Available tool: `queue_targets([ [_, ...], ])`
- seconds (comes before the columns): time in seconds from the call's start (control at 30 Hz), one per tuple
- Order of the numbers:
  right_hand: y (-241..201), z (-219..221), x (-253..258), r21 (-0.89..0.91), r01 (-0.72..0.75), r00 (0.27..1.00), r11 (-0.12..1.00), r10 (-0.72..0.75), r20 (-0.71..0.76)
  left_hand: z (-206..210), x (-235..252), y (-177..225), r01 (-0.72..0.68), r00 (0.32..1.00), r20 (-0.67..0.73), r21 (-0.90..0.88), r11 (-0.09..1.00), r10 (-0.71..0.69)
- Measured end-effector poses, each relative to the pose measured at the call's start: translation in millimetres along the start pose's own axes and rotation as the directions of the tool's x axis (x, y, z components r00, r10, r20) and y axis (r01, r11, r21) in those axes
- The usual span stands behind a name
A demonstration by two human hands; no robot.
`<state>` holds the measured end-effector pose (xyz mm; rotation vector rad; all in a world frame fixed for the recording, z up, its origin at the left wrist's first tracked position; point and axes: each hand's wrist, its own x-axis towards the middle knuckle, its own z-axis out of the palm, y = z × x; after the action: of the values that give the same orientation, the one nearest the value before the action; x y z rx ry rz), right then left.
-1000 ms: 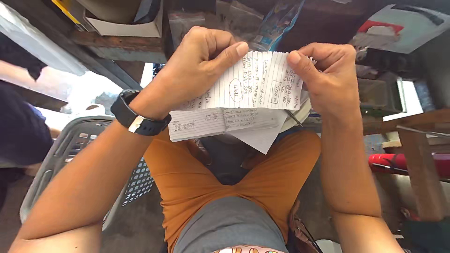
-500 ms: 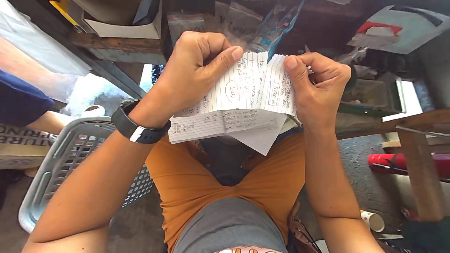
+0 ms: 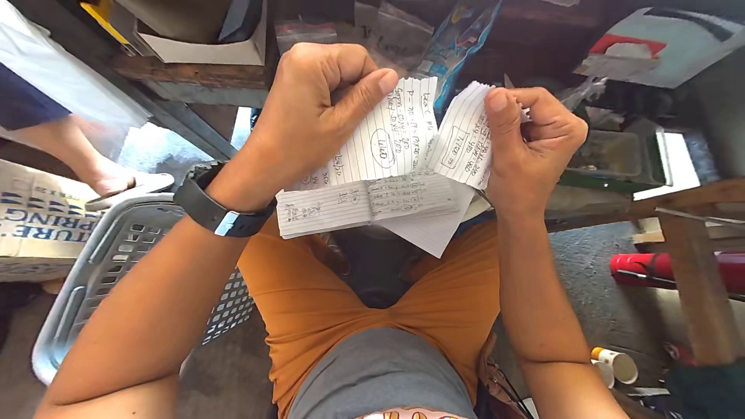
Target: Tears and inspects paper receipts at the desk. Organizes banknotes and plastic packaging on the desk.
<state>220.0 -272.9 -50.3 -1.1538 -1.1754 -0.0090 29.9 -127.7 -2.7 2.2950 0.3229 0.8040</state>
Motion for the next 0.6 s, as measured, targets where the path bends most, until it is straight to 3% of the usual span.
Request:
queue_targets([
  [0.6,5.2,2.8,-4.3,-0.031,0.082,0.991,0.996,-0.084,-0.101,-0.4,-0.2,-2.3,-0.018,1.000,-0.009,0.104,0.994,0.019],
])
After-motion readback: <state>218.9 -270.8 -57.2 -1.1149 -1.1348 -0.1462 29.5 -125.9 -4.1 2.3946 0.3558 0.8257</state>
